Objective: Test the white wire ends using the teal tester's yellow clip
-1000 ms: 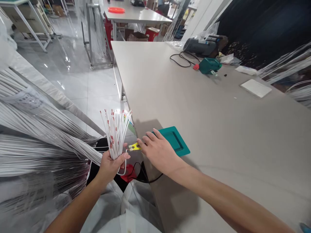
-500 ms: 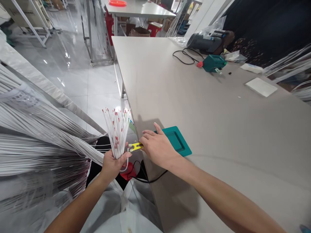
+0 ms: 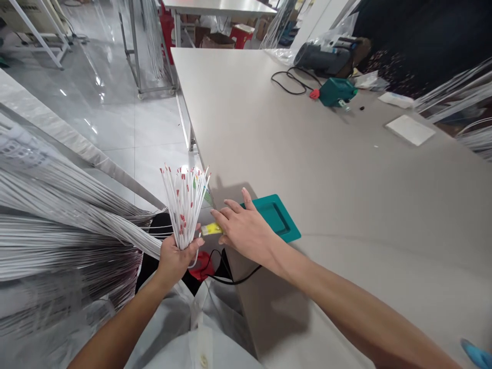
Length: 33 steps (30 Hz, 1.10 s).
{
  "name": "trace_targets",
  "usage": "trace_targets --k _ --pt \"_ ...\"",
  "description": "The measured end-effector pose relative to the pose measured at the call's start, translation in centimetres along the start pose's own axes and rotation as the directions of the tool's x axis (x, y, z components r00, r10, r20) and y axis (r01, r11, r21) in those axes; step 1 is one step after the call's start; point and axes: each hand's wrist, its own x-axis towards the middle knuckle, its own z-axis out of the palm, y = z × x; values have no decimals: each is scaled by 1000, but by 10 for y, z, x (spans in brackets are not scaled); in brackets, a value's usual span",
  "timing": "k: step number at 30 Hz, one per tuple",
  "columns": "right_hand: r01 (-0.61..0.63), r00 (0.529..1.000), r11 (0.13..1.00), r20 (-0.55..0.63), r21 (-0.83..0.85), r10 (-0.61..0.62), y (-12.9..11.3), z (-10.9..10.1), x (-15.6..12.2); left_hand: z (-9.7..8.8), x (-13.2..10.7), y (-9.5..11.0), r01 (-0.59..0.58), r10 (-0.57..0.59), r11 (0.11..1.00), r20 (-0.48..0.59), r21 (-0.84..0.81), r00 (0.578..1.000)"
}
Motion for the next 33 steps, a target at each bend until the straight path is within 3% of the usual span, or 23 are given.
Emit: trace_targets --k 8,11,14,15,20,24,29,31,33 --pt "20 999 997 -35 70 -18 2 -10 -1 -8 -11 3 -7 7 999 -6 -34 1000" --pt "45 983 981 -184 189 -10 -5 -16 -6 -11 -15 6 11 -12 996 -12 -89 1000" --pt "58 905 920 -410 388 116 -25 -16 -14 -13 -18 8 3 -9 990 -41 -140 999" --pt "38 879 873 -431 487 202 -34 -14 -17 -14 -19 9 -6 0 991 -47 -136 999" --pt "-76 883 571 -211 817 419 -65 1 -19 -11 -23 17 -28 26 999 -38 -35 999" --pt "-94 860 408 -133 908 493 -72 6 -8 -9 -25 14 -13 14 1000 -70 7 997" --pt "40 794 178 -139 983 591 -76 11 -3 -11 -25 10 15 -16 1000 -16 -22 1000" --pt "71 792 38 -79 997 605 -77 14 -2 -11 -25 12 17 -17 999 7 -42 1000" --pt "57 805 -173 58 983 590 -78 19 -2 -10 -25 16 29 -28 997 15 -75 999"
